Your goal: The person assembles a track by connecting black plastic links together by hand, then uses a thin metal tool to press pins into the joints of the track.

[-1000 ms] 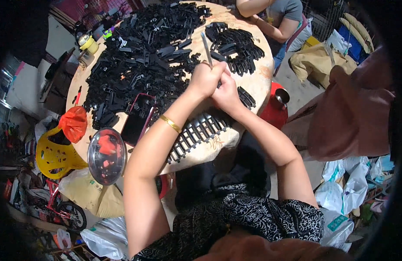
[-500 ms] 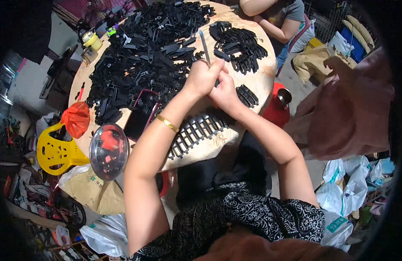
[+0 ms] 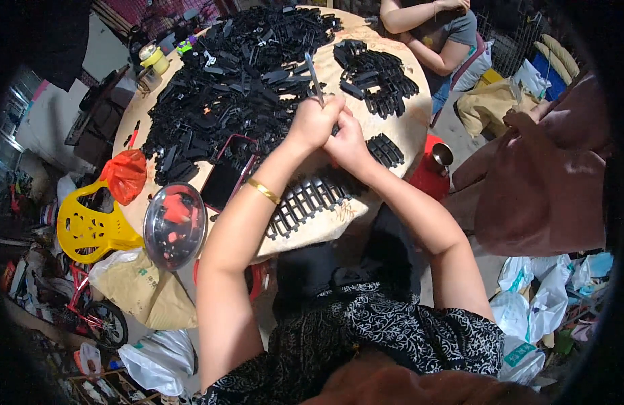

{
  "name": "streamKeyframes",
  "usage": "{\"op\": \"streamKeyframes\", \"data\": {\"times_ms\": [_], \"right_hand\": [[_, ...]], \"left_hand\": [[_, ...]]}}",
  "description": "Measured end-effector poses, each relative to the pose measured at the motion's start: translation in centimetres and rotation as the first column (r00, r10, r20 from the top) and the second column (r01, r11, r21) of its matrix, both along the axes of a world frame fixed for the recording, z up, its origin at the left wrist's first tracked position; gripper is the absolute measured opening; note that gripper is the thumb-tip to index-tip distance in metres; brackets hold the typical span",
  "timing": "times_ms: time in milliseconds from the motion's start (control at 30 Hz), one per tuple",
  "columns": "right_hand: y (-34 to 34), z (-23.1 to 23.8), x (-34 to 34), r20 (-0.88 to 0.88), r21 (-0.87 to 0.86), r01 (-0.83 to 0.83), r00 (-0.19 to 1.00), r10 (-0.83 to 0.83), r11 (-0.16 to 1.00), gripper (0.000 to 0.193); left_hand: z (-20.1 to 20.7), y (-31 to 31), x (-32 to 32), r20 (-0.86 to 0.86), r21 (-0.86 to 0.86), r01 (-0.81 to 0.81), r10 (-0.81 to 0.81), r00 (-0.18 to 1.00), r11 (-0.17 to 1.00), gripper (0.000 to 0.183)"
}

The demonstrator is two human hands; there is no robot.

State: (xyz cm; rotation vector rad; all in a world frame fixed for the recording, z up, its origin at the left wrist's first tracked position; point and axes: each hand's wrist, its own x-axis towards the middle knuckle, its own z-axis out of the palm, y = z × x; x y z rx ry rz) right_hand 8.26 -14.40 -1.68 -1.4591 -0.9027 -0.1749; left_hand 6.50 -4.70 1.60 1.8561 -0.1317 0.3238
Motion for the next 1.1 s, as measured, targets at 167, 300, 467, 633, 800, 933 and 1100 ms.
{"op": "streamKeyframes", "data": {"times_ms": [167,300,467,633,800,933,1100], "right_hand": [[1.0,0.3,-1.5,-0.01,0.12,0.052,0.999,-0.051,0.991,0.028],[0.2,-0.1,-1.3,-0.018,-0.007,0.036,0.999,-0.036,0.999,0.029],[0.1,-1.1,-0.9,-0.022,0.054,0.057,0.998,-0.056,0.997,0.027],[0.9,0.2,-2.0,-0.241,0.022,-0.057,0.969,0.061,0.998,0.023],[1.8,0.4,-2.5,-0.033,0.036,0.026,0.999,-0.025,0.999,0.027],[1.9,-0.2,-2.6,-0.076,-0.014,-0.001,0.997,0.0,1.0,0.028],[2.3,0.1,-2.7,-0.224,-0.022,-0.065,0.973,0.059,0.998,0.027]], "left_hand": [[0.3,0.4,-0.8,-0.049,0.015,-0.007,0.008,0.999,1.0,0.032],[0.4,0.0,-1.2,0.009,-0.018,-0.001,0.001,1.0,1.0,0.032],[0.0,-0.9,-0.8,0.004,0.166,-0.101,0.102,0.995,0.981,0.033],[1.2,0.5,-1.7,0.016,0.126,-0.082,0.08,0.997,0.989,0.035],[0.2,1.2,-2.0,-0.001,-0.01,-0.092,0.092,0.996,0.996,0.036],[-0.5,1.7,-2.2,-0.024,-0.062,-0.055,0.054,0.998,0.997,0.033],[-0.3,2.0,-2.2,-0.021,0.018,-0.153,0.153,0.988,0.988,0.035]]}}
